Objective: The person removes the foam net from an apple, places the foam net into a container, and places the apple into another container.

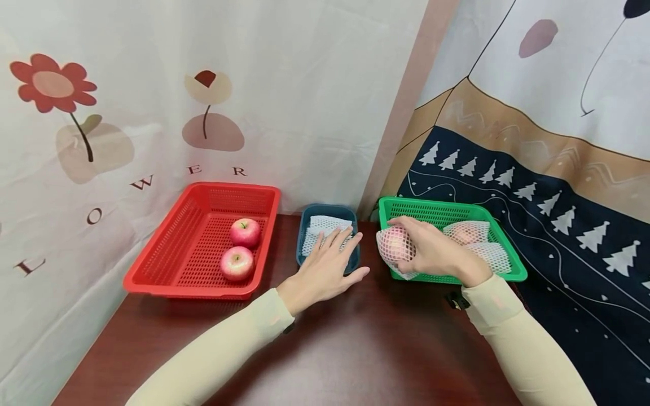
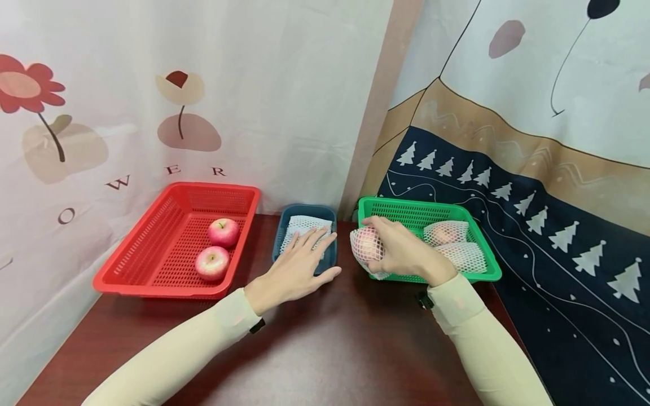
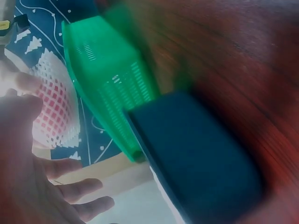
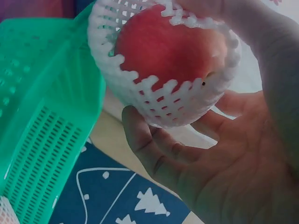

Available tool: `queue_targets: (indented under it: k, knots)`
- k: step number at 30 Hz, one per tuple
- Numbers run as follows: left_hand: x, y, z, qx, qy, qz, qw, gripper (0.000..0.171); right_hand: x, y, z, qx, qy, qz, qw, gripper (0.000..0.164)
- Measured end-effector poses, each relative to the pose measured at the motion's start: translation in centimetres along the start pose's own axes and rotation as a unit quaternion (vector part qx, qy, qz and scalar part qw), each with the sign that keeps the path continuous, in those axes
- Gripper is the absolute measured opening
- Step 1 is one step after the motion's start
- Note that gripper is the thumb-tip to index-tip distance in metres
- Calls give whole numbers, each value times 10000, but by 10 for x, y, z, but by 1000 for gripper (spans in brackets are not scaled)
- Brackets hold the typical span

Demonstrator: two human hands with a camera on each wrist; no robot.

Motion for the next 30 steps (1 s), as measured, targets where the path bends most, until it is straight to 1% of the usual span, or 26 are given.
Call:
queue_targets:
  k: [5, 13, 16, 23, 27, 30]
  knots:
    - [-10, -4, 7, 15, -10, -51, 10000, 88, -1, 4, 11, 45, -129, -56, 9999, 81]
    - [-21, -10, 18, 104, 42, -131, 9999, 87, -2, 15, 28, 207, -336, -67, 9992, 80]
    - [-27, -13, 23, 152, 25, -163, 9997, 86, -2, 20, 34, 241, -397, -35, 9989, 81]
    - [-43, -22, 31, 92, 39, -353, 9993, 83, -4, 35, 45, 393, -502, 65, 9979, 82]
    - [-52, -24, 35, 92, 75, -413, 9991, 82, -5, 44, 51, 447, -568, 157, 9973, 82]
    - [-59, -24, 38, 85, 123, -481, 9987, 82, -5, 50, 57, 454, -711, 190, 9963, 81]
Point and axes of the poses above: each hand's wrist, its own x-axis towards the middle knuckle, its own y-axis out of the palm, z = x × y, the point moved 9 cm from there along x, towards the middle knuckle, and after that the axes turned 5 degrees about -y, right-handed, at the moved point
